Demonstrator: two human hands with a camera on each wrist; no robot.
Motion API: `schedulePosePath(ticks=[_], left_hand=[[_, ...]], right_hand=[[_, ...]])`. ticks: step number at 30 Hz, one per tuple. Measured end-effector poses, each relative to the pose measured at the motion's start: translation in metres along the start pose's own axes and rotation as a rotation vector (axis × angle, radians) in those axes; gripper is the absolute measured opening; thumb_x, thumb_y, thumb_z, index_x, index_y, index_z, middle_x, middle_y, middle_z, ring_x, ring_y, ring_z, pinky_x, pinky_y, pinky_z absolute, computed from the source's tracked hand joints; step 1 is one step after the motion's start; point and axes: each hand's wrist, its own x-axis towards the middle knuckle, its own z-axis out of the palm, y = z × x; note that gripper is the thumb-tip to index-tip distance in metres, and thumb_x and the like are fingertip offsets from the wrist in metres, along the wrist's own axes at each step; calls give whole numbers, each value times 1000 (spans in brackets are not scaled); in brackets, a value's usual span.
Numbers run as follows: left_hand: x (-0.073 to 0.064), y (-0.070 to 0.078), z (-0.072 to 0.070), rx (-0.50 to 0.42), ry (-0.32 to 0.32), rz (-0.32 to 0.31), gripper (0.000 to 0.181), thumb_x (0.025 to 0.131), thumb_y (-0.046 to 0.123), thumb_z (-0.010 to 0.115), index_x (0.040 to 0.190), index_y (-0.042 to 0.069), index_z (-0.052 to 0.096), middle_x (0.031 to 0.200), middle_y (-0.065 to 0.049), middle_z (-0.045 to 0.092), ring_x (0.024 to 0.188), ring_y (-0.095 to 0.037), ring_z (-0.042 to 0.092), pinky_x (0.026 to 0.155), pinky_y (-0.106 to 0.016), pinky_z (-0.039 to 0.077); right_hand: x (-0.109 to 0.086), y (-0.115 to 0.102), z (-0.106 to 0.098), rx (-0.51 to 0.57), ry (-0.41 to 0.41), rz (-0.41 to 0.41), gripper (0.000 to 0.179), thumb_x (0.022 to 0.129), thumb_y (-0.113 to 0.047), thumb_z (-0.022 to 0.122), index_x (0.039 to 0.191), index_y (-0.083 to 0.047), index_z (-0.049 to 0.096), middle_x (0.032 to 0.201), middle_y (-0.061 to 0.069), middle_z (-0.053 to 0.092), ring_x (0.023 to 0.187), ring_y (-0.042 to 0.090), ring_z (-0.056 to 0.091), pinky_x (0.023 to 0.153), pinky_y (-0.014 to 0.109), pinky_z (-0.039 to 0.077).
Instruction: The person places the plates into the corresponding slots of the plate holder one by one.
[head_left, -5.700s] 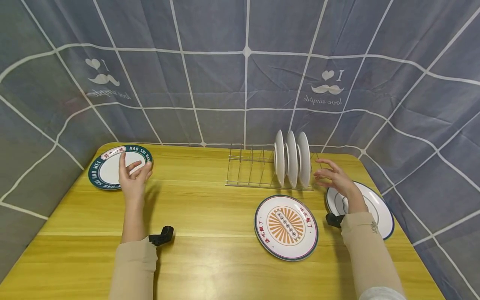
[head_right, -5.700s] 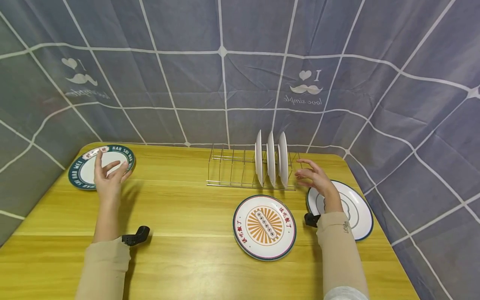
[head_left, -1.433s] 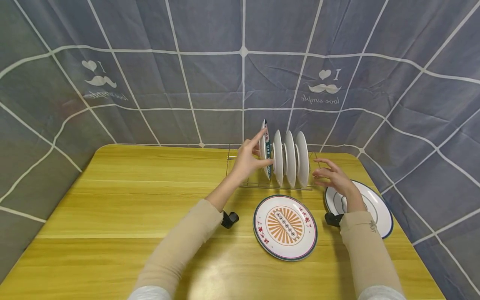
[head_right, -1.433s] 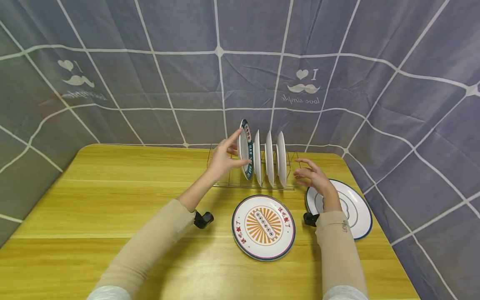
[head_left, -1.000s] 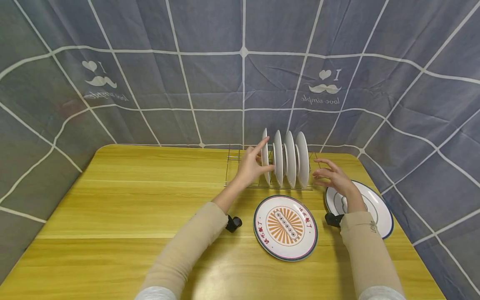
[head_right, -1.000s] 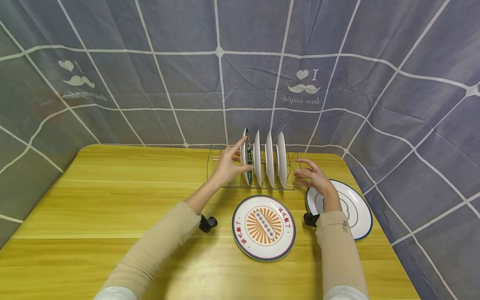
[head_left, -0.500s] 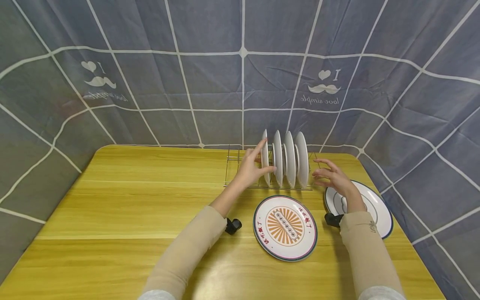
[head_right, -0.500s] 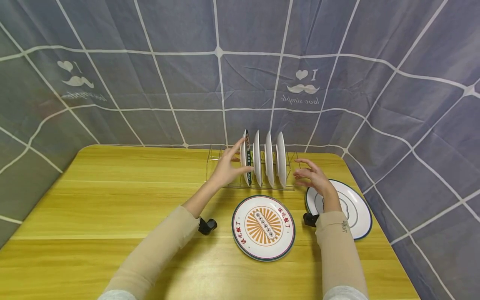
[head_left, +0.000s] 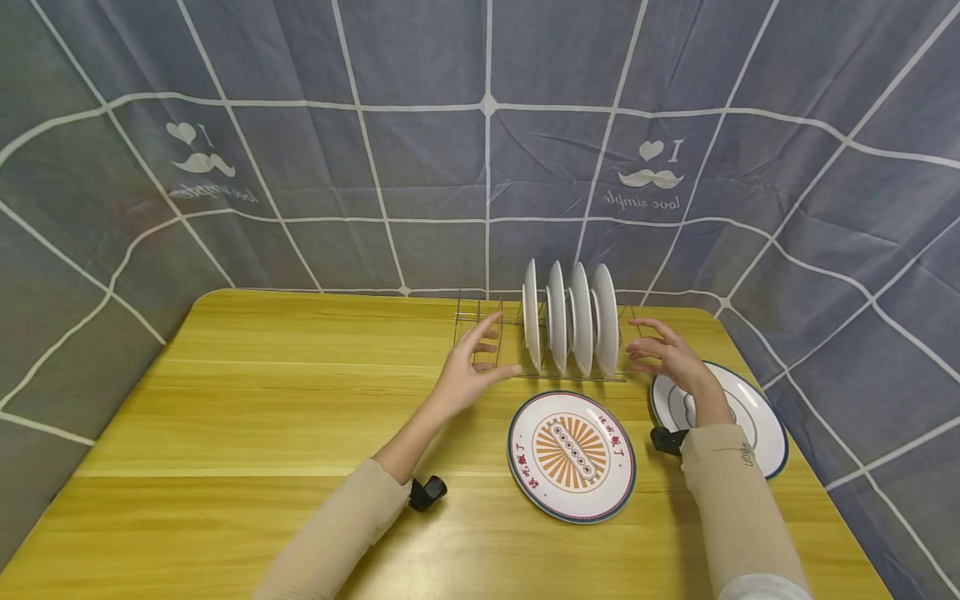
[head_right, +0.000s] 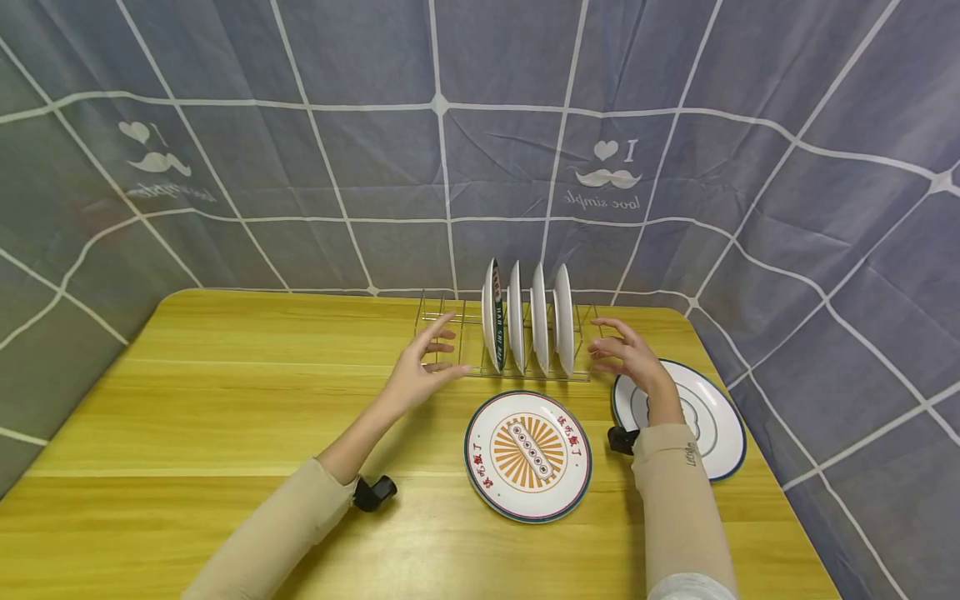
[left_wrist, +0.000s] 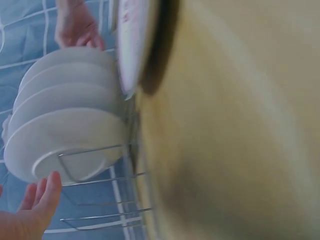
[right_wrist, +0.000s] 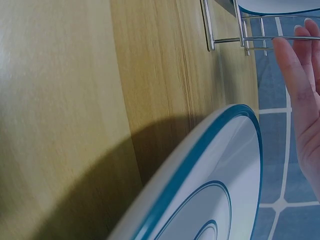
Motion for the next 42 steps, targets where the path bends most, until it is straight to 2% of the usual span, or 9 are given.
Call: schedulePosePath(ticks=[6,10,14,20,24,28,31,37,42], left_hand=[[-22,-20,3,-13,-156,-122,76,76,11,74,141,17,35,123,-24,46,107,-41,50,85,-43,50],[-34,-30,7,-49,-305,-284,77,76,11,74,142,16,34,125,-25,44,98,-36,58,77,-40,54],[-42,-34,11,-161,-414,-446,76,76,5,73,141,16,36,121,-21,45,79,-27,63,68,-38,56],[-46,-41,16,-264,-529,-506,70,77,-3,69,139,12,40,129,-17,39,69,-24,64,68,-37,56],[-47,-47,23,-229,-548,-468,67,77,-4,68,137,7,40,133,-19,34,69,-21,64,67,-35,56],[-46,-50,30,-150,-523,-416,67,76,-5,69,136,2,40,126,-21,38,63,-17,64,63,-32,57],[-46,-50,33,-131,-488,-421,67,75,-8,69,135,2,41,121,-20,42,59,-16,63,60,-31,57],[-48,-48,28,-229,-449,-491,68,73,-14,67,134,5,44,114,-20,46,62,-19,63,61,-32,57],[-50,-45,13,-359,-484,-522,70,75,-16,61,138,3,37,116,-24,48,71,-22,63,66,-34,57]], right_hand=[[1,0,0,-8,3,2,48,97,-20,47,140,-11,27,102,4,55,94,18,55,88,43,49],[0,-1,0,-7,5,10,47,97,-18,45,139,-10,27,102,5,54,93,16,55,90,48,46],[0,-3,1,-8,3,10,46,97,-17,44,139,-9,27,102,6,54,94,18,55,92,50,44],[0,-4,1,-12,3,9,47,97,-17,45,139,-8,26,100,2,55,93,17,55,88,44,48],[1,-3,0,-9,1,4,48,97,-20,47,139,-9,27,101,2,56,93,16,56,87,42,49],[1,-2,-1,-10,2,0,48,96,-21,48,138,-10,28,101,3,55,93,16,56,88,43,49],[1,-2,-1,-2,3,0,48,96,-21,48,138,-9,28,101,4,55,92,16,56,88,43,48],[0,-2,0,0,3,0,46,96,-20,48,138,-11,29,102,4,55,93,16,55,85,36,50],[-1,-2,1,-8,3,6,48,96,-22,47,139,-11,28,103,4,54,94,16,55,86,37,50]])
